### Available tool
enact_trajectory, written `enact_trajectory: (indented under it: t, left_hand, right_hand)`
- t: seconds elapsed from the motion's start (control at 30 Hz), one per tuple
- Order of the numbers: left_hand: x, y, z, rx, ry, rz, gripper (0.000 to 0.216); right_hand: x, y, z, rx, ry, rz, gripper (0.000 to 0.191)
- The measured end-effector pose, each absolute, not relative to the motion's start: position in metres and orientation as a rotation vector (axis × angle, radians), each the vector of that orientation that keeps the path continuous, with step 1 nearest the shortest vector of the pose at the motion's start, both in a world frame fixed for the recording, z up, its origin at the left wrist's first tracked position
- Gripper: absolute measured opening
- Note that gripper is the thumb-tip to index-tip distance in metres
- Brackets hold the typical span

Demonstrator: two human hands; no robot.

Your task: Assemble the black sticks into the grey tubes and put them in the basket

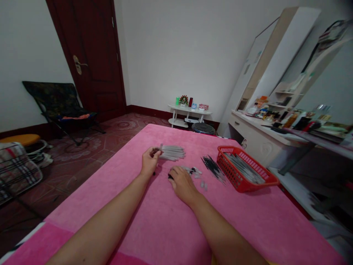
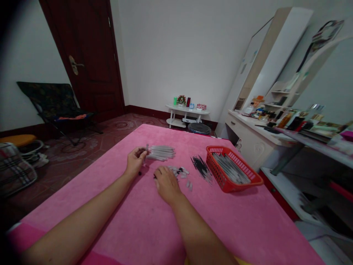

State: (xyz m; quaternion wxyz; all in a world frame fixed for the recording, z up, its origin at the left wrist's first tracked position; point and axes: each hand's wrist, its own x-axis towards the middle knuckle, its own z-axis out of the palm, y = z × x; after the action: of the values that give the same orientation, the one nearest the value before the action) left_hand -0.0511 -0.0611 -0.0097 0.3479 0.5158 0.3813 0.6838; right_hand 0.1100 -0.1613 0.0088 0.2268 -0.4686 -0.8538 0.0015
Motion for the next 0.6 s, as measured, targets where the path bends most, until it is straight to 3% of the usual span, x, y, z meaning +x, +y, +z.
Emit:
enact_trajectory:
  t: [0.4, 0.6]
  left_hand:
    - [-0.040, -0.061, -0.009, 1.415, 0.949, 1.632, 0.014]
    - [-0.030, -0.072, -0.001, 1.352, 0.908, 1.593, 0.016]
  right_hand:
    - [0.130, -0.154, 0.013, -1.210, -1.879, 0.275, 0.013]
    - [0.133, -0.154, 0.025, -1.164, -1.506, 0.571, 0.015]
